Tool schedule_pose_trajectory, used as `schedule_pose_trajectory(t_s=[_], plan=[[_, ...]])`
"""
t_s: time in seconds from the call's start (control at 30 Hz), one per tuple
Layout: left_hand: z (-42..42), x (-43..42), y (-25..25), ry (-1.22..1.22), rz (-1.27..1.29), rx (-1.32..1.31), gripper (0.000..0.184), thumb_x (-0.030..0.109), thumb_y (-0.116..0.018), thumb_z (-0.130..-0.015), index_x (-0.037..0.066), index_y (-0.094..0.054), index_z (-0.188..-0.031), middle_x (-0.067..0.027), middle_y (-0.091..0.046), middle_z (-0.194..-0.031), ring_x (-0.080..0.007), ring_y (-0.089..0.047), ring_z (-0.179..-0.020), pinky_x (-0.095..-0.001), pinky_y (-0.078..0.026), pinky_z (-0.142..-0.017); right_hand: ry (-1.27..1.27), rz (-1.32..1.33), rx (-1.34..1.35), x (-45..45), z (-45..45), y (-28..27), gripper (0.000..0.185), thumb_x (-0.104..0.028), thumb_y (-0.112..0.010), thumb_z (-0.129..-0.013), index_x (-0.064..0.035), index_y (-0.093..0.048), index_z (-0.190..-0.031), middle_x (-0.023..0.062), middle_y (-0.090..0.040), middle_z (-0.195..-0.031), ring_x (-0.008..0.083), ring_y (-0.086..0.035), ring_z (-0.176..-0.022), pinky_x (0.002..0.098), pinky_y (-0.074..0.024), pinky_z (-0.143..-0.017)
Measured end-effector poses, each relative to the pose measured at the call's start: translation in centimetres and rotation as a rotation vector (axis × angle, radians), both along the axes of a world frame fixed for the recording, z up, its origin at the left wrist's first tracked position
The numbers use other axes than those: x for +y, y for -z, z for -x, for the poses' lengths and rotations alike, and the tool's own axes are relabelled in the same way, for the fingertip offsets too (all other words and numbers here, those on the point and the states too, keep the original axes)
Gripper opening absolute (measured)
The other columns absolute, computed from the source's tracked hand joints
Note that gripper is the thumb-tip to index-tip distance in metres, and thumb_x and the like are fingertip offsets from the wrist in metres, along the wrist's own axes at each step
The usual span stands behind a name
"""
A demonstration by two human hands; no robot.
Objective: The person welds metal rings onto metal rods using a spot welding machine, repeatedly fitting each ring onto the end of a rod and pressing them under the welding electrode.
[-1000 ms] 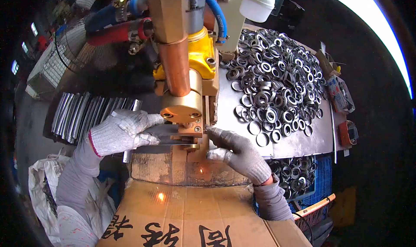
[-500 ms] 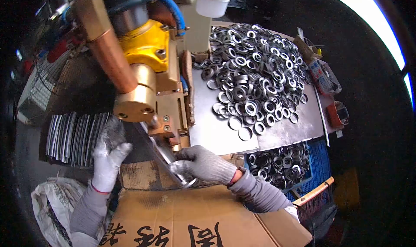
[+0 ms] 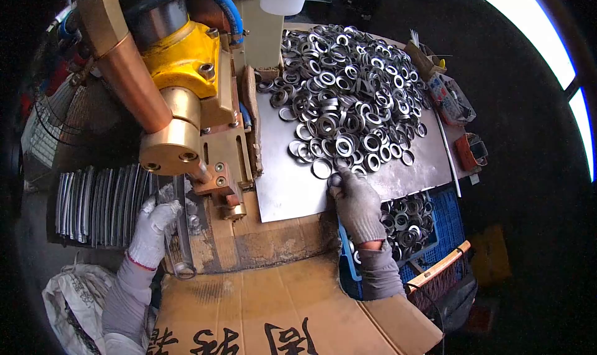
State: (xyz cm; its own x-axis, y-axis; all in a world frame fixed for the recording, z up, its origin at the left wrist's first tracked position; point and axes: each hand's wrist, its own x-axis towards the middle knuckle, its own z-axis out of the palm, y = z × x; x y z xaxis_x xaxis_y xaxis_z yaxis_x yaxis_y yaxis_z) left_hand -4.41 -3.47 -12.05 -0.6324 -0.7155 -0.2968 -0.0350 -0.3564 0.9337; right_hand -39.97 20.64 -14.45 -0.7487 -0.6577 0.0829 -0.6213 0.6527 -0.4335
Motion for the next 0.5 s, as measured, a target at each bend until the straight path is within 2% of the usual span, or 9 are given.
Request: schedule_pose_trajectory(t_s=[0.03,0.07,0.13,0.17,0.2,0.27,0.4,0.47,0.5], plan=[[-0.2,-0.6,1.0,0.027,0.159,-0.081,0.034,0.013,-0.073,-0.105,0.002,-0.069,-0.138,-0.0062,-0.078,-0.118,-0.0155,-0.077,-0.103,-0.0353,-0.065,-0.088,-0.110,0.017,0.031,0.3,0.1,0.4,0.041,-0.017,-0.078,-0.100,-0.0097,-0.075,-0.140,0.0190,-0.080,-0.120,0.0367,-0.078,-0.108,0.0443,-0.0612,-0.095],[-0.3,-0.5,0.6,0.020,0.155,-0.085,0.034,0.013,-0.073,-0.105,0.002,-0.069,-0.138,-0.0062,-0.078,-0.118,-0.0155,-0.077,-0.103,-0.0353,-0.065,-0.088,-0.279,0.097,0.051,0.6,0.1,1.2,0.038,-0.011,-0.076,-0.100,-0.0111,-0.076,-0.138,0.0193,-0.080,-0.120,0.0369,-0.078,-0.110,0.0448,-0.0611,-0.095],[0.5,-0.3,-1.2,0.094,0.189,-0.202,0.035,0.008,-0.075,-0.104,0.001,-0.068,-0.137,-0.0042,-0.078,-0.117,-0.0131,-0.075,-0.104,-0.0334,-0.064,-0.089,-0.449,0.065,0.033,0.1,-0.5,0.6,0.039,-0.004,-0.075,-0.098,-0.0091,-0.076,-0.136,0.0192,-0.080,-0.120,0.0379,-0.077,-0.111,0.0447,-0.0612,-0.097],[0.8,-0.2,-1.5,0.118,0.301,-0.153,0.036,0.005,-0.077,-0.103,0.000,-0.067,-0.137,-0.0069,-0.078,-0.114,-0.0138,-0.074,-0.101,-0.0335,-0.062,-0.090,-0.471,0.131,-0.018,0.1,-0.9,0.1,0.039,-0.002,-0.075,-0.099,-0.0078,-0.076,-0.137,0.0190,-0.080,-0.120,0.0357,-0.078,-0.111,0.0428,-0.0612,-0.099],[0.7,-0.3,-1.8,0.112,0.297,-0.156,0.036,0.005,-0.077,-0.103,0.000,-0.067,-0.137,-0.0069,-0.078,-0.114,-0.0138,-0.074,-0.101,-0.0335,-0.062,-0.090,-0.478,0.129,-0.022,0.3,-0.7,0.5,0.039,-0.002,-0.075,-0.099,-0.0078,-0.076,-0.137,0.0190,-0.080,-0.120,0.0357,-0.078,-0.111,0.0428,-0.0612,-0.099],[0.2,-0.4,-2.6,0.164,0.715,-0.437,0.043,0.009,-0.080,-0.101,0.002,-0.066,-0.141,-0.0099,-0.078,-0.117,-0.0150,-0.074,-0.102,-0.0343,-0.061,-0.092,-0.251,0.349,-0.066,0.4,-0.2,0.9,0.037,-0.012,-0.073,-0.101,-0.0071,-0.075,-0.137,0.0222,-0.078,-0.122,0.0385,-0.078,-0.106,0.0473,-0.0617,-0.090],[-0.6,-1.2,-1.5,0.179,0.624,-0.459,0.053,0.007,-0.079,-0.100,-0.001,-0.060,-0.149,-0.0145,-0.075,-0.130,-0.0213,-0.074,-0.114,-0.0370,-0.060,-0.099,-0.051,0.075,-0.089,-0.5,-1.1,-1.2,0.042,-0.021,-0.079,-0.099,-0.0052,-0.074,-0.138,0.0228,-0.079,-0.122,0.0384,-0.078,-0.108,0.0462,-0.0617,-0.093],[-0.6,-1.3,-1.1,0.178,0.982,-0.430,0.047,0.010,-0.077,-0.100,0.004,-0.064,-0.145,-0.0153,-0.077,-0.120,-0.0297,-0.077,-0.106,-0.0412,-0.061,-0.095,-0.239,0.089,0.085,-0.5,-0.4,1.1,0.036,-0.019,-0.075,-0.100,-0.0097,-0.076,-0.136,0.0208,-0.078,-0.119,0.0396,-0.077,-0.105,0.0486,-0.0615,-0.091],[-0.5,-1.3,-1.3,0.171,0.982,-0.432,0.047,0.010,-0.077,-0.100,0.004,-0.064,-0.145,-0.0153,-0.077,-0.120,-0.0297,-0.077,-0.106,-0.0412,-0.061,-0.095,-0.309,0.069,0.084,-0.5,-0.8,0.5,0.035,-0.016,-0.074,-0.101,-0.0102,-0.077,-0.135,0.0200,-0.079,-0.118,0.0395,-0.077,-0.105,0.0486,-0.0615,-0.090]])
